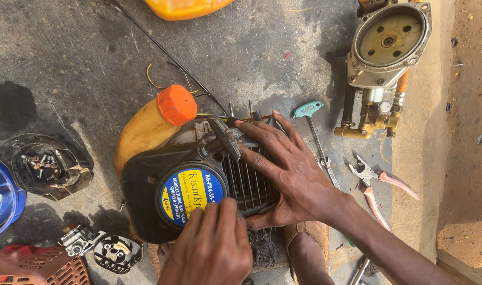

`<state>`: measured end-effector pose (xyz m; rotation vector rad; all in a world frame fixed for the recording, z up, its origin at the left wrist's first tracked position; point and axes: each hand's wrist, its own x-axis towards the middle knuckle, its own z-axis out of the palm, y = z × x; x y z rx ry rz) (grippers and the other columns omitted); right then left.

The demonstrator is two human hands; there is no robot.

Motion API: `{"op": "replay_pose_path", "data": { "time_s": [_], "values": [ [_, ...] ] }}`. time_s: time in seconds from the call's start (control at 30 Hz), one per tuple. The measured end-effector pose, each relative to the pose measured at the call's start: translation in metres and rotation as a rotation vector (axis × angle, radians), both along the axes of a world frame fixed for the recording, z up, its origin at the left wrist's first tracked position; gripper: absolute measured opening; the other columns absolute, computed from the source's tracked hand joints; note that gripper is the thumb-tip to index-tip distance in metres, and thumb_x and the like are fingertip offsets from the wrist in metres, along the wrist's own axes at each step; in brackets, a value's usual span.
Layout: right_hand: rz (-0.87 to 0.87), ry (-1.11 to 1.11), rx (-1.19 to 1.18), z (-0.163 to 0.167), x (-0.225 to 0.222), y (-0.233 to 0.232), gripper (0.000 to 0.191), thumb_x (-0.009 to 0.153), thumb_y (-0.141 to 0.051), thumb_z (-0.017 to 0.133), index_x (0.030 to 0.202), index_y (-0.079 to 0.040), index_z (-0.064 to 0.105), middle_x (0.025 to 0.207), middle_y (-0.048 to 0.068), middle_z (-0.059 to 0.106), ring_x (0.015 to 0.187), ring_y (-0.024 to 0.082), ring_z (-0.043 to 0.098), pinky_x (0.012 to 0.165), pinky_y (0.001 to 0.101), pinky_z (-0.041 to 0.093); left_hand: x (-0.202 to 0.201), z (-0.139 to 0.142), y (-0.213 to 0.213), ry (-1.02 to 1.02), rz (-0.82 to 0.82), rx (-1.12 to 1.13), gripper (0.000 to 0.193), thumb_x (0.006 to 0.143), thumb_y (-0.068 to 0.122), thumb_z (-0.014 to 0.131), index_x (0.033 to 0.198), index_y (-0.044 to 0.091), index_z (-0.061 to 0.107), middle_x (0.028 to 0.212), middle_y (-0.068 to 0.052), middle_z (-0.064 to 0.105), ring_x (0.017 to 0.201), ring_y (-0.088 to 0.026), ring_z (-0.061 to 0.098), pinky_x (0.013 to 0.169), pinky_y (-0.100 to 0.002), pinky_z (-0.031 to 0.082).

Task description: The person assembles a small engine component, placing a yellow fuel tank onto a black engine block and securing it with screws using a screwdriver and a T-handle hex key. They handle various engine parts, including the carburetor and pull-start assembly, while working on the ground.

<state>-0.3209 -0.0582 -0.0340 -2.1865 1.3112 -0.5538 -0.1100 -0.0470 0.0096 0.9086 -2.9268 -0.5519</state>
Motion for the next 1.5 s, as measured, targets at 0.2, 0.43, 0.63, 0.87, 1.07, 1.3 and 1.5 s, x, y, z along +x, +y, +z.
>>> {"op": "replay_pose_path", "data": {
  "time_s": [0.2,0.43,0.63,0.87,1.07,1.3,1.5],
  "values": [
    [-0.002,0.023,0.026,0.002,0.001,-0.001,0.125,0.048,-0.075,0.090,0.146,-0.012,0.044,0.156,0.023,0.039,0.146,0.043,0.040,0.127,0.0664,0.015,-0.012,0.006,-0.005,-0.077,-0.056,0.005,0.020,0.076,0.003,0.065,0.066,-0.014,0.071,0.083,-0.026,0.064,0.079,-0.035,0.071,0.061,-0.046,0.060],
    [0.011,0.009,0.012,0.003,0.000,-0.001,0.123,0.049,-0.071,0.091,0.145,-0.009,0.044,0.158,0.024,0.038,0.146,0.044,0.040,0.127,0.0667,0.015,-0.001,0.001,0.000,-0.016,-0.110,0.035,0.015,0.071,0.002,0.067,0.061,-0.010,0.071,0.076,-0.018,0.061,0.072,-0.028,0.068,0.060,-0.043,0.057],
    [0.006,-0.008,0.010,0.003,0.000,-0.001,0.123,0.050,-0.070,0.091,0.146,-0.009,0.043,0.157,0.024,0.038,0.147,0.044,0.040,0.128,0.0671,0.015,0.012,-0.005,0.001,0.043,-0.183,-0.173,0.018,0.079,0.007,0.063,0.078,-0.008,0.073,0.092,-0.025,0.065,0.087,-0.030,0.069,0.073,-0.040,0.056],
    [0.004,-0.004,0.011,0.002,0.000,-0.001,0.127,0.048,-0.071,0.091,0.149,-0.012,0.042,0.159,0.024,0.036,0.148,0.045,0.039,0.128,0.0676,0.015,0.024,0.000,-0.013,-0.091,-0.466,-0.037,0.032,0.093,0.015,0.059,0.075,-0.007,0.073,0.082,-0.014,0.063,0.087,-0.029,0.067,0.076,-0.044,0.055],
    [0.006,0.004,0.002,0.000,0.000,0.001,0.128,0.049,-0.070,0.091,0.151,-0.013,0.039,0.160,0.023,0.036,0.148,0.044,0.039,0.128,0.0675,0.014,0.024,0.006,-0.032,-0.010,-0.489,0.002,0.028,0.090,0.018,0.059,0.073,-0.001,0.072,0.081,-0.008,0.061,0.085,-0.025,0.064,0.075,-0.043,0.054],
    [-0.002,0.017,0.028,0.003,0.001,-0.001,0.130,0.047,-0.072,0.090,0.150,-0.012,0.041,0.158,0.023,0.037,0.147,0.044,0.039,0.127,0.0671,0.013,0.046,-0.007,-0.017,0.173,-0.181,-0.058,0.030,0.082,0.013,0.064,0.105,-0.006,0.073,0.102,-0.015,0.067,0.095,-0.024,0.066,0.081,-0.041,0.054],
    [-0.002,0.016,0.030,0.007,0.002,-0.003,0.124,0.048,-0.071,0.090,0.147,-0.011,0.044,0.158,0.023,0.038,0.146,0.043,0.040,0.127,0.0652,0.016,0.082,-0.008,-0.007,0.252,0.056,0.178,0.049,0.083,0.013,0.074,0.129,-0.004,0.070,0.098,-0.013,0.066,0.092,-0.020,0.067,0.079,-0.039,0.056]
  ]
}}
